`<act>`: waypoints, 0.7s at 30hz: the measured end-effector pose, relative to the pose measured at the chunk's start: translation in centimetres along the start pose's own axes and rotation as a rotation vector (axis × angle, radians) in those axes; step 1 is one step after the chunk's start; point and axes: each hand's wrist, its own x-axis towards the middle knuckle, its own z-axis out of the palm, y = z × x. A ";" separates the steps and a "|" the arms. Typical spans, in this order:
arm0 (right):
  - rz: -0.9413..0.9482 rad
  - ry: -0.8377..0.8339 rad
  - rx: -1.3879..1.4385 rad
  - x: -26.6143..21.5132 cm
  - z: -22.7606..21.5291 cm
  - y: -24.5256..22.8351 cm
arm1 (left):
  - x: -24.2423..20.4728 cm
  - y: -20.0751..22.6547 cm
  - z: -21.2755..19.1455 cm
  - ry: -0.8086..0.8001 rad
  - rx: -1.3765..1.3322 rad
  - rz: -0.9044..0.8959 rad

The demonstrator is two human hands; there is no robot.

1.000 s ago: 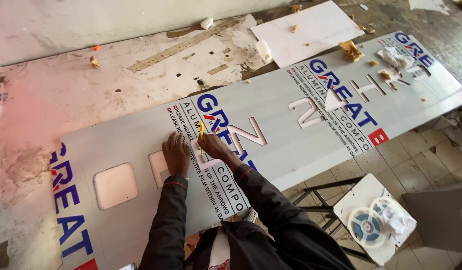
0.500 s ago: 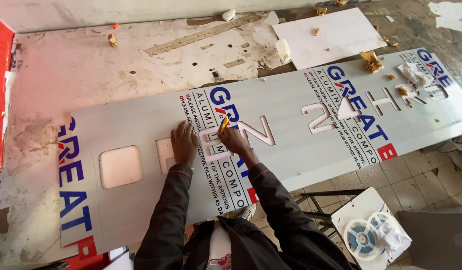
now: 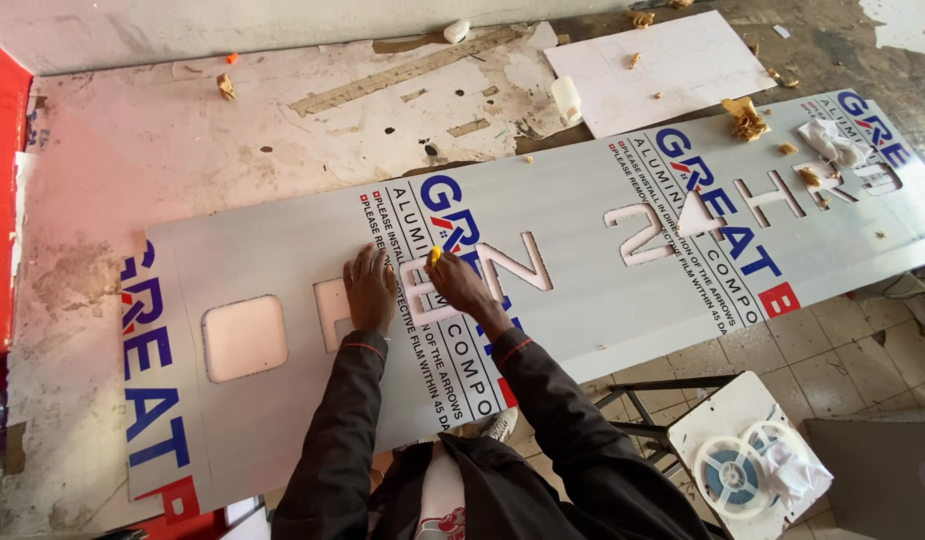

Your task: The person uses a yellow utility knife to cut out letters from a large white sign board. They carefully trace the outlines of the letters and remove the excess material from the board.

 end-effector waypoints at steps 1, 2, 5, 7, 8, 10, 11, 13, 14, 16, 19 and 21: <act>0.001 0.002 -0.003 -0.2 0.4 -0.2 | -0.3 0.1 0.0 0.001 -0.003 0.002; -0.066 0.024 0.007 -0.5 0.8 -0.4 | -0.6 0.2 -0.1 -0.008 -0.019 0.005; -0.182 0.059 0.026 0.5 1.3 -0.1 | 0.2 0.1 0.0 0.021 -0.015 0.006; -0.205 0.061 0.047 0.6 1.3 -0.4 | 0.2 -0.2 0.2 0.029 0.004 -0.001; -0.208 0.043 0.101 0.8 0.9 -0.8 | 0.3 -0.4 0.4 0.025 0.014 0.010; -0.199 0.027 0.157 0.6 0.3 -1.5 | 0.1 -0.6 0.6 0.012 0.021 0.025; -0.195 0.005 0.151 0.7 -0.1 -1.7 | 0.1 -0.6 0.7 0.021 0.033 0.027; -0.192 -0.016 0.145 0.9 -0.6 -2.3 | 0.1 -0.6 0.8 0.030 0.045 0.029; -0.171 -0.041 0.156 0.9 -0.8 -2.8 | 0.1 -0.6 0.8 0.028 0.041 0.023; -0.153 -0.066 0.164 1.3 -0.8 -2.9 | 0.2 -0.5 0.8 0.029 0.037 0.017; -0.156 -0.097 0.090 1.6 -0.2 -2.3 | 0.2 -0.5 0.8 0.024 0.032 0.007; -0.128 -0.118 0.023 1.8 0.0 -2.3 | 0.1 -0.5 0.9 0.020 0.030 0.003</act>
